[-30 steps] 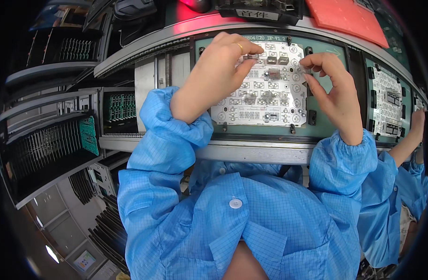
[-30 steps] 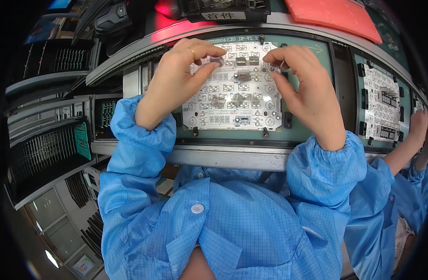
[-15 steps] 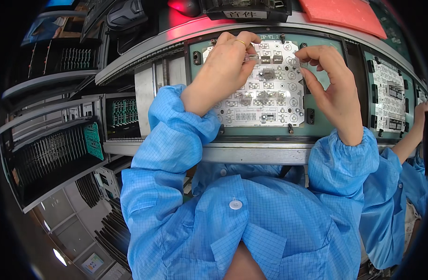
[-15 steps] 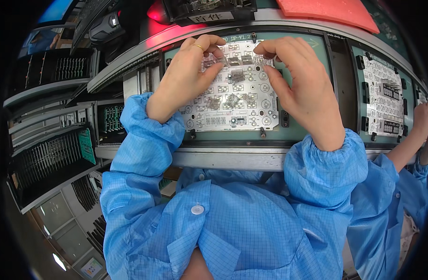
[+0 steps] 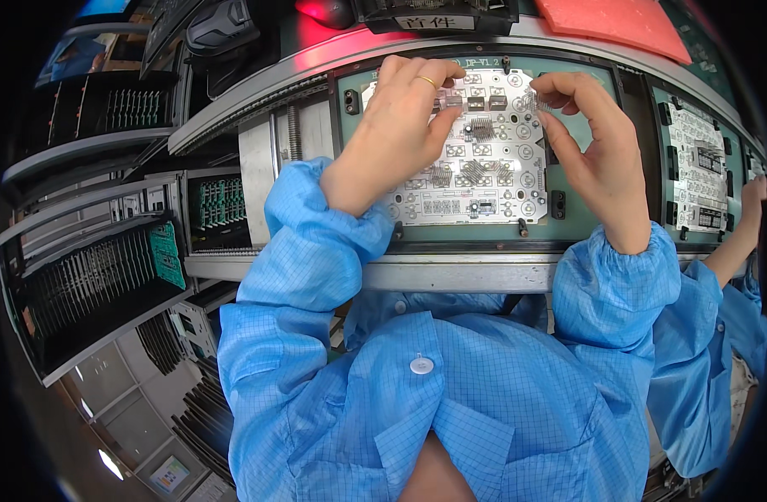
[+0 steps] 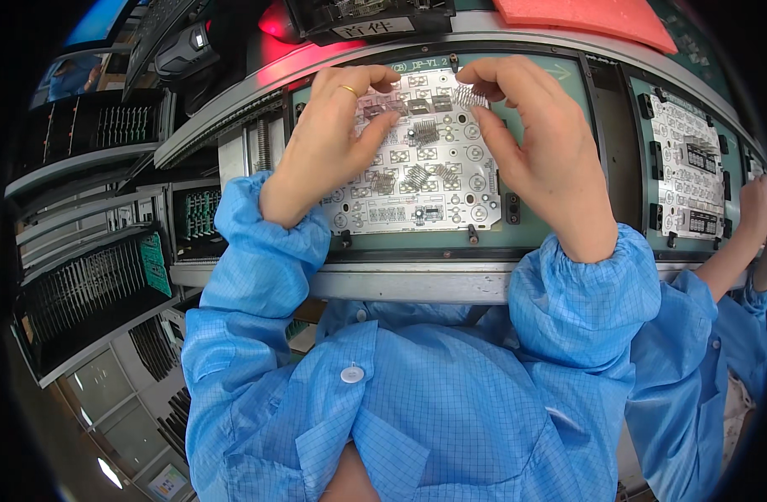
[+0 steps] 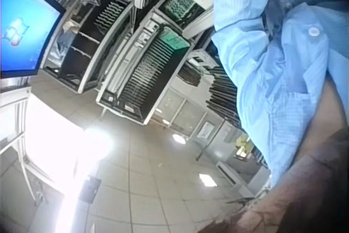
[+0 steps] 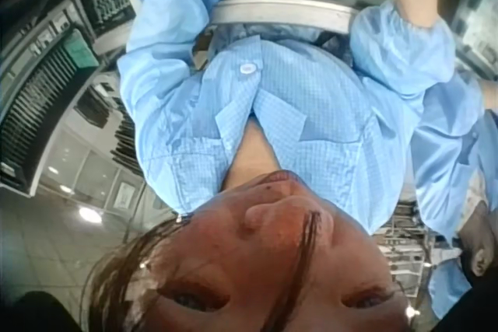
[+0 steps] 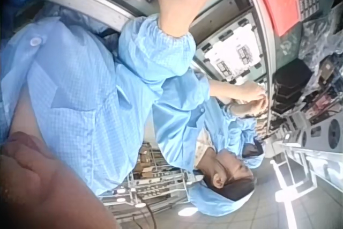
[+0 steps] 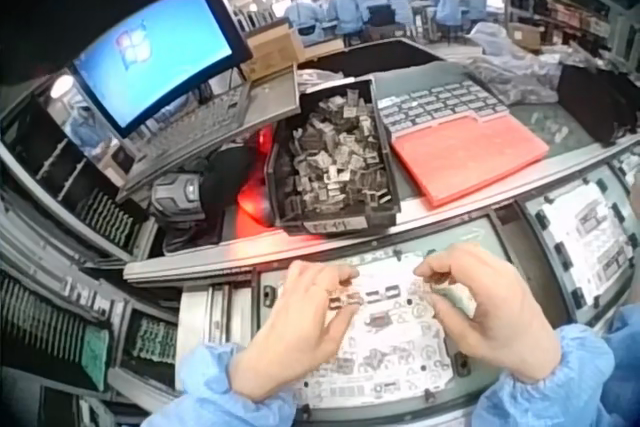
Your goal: Manual assembly of electronic components into a PCB template at a factory workstation.
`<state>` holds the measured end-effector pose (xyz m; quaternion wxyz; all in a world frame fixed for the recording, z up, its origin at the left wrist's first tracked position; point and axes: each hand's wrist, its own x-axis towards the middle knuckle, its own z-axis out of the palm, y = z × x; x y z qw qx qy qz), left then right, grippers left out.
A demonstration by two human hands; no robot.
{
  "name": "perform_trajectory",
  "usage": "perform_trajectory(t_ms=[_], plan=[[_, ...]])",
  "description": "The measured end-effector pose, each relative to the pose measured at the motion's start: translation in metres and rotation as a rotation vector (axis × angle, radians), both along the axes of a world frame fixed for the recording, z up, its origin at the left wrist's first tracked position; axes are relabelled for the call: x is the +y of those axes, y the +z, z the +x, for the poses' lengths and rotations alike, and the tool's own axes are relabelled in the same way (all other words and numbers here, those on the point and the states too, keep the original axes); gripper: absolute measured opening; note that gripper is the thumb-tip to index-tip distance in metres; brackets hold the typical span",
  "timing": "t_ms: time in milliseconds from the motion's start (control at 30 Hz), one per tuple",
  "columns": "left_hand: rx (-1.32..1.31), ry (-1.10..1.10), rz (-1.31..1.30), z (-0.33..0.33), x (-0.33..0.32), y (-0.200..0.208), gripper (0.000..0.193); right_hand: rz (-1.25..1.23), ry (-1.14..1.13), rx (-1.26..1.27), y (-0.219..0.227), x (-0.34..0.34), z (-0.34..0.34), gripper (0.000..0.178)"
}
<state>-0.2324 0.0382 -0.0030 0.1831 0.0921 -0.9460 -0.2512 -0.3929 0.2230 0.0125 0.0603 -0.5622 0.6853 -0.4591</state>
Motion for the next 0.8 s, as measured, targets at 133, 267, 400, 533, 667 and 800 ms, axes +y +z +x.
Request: perform_trajectory(t_ms=[133,267,400,533,667,800], plan=[[0.004,-0.187,-0.061,0.004,0.018,0.009,0.037,-0.040,-0.010,-0.023,-0.005,-0.002,-0.003,0.030],[-0.006,-0.133,-0.051,-0.003,0.028,0.000,0.029,-0.021,-0.006,-0.033,-0.008,-0.002,-0.005,0.030],[-0.011,-0.140,-0.112,-0.006,0.026,-0.004,0.025,0.016,0.032,-0.271,-0.012,-0.002,-0.003,0.031],[0.057,-0.114,-0.059,-0.004,0.026,-0.001,0.021,-0.028,0.051,-0.813,-0.014,-0.002,0.001,0.031],[-0.146,0.059,0.605,0.007,0.028,0.021,0.020,0.037,0.180,-1.031,-0.012,0.003,-0.010,0.033],[-0.063,0.027,1.249,0.018,0.021,0.013,0.020,0.116,0.217,-1.093,-0.014,0.000,-0.003,0.035]])
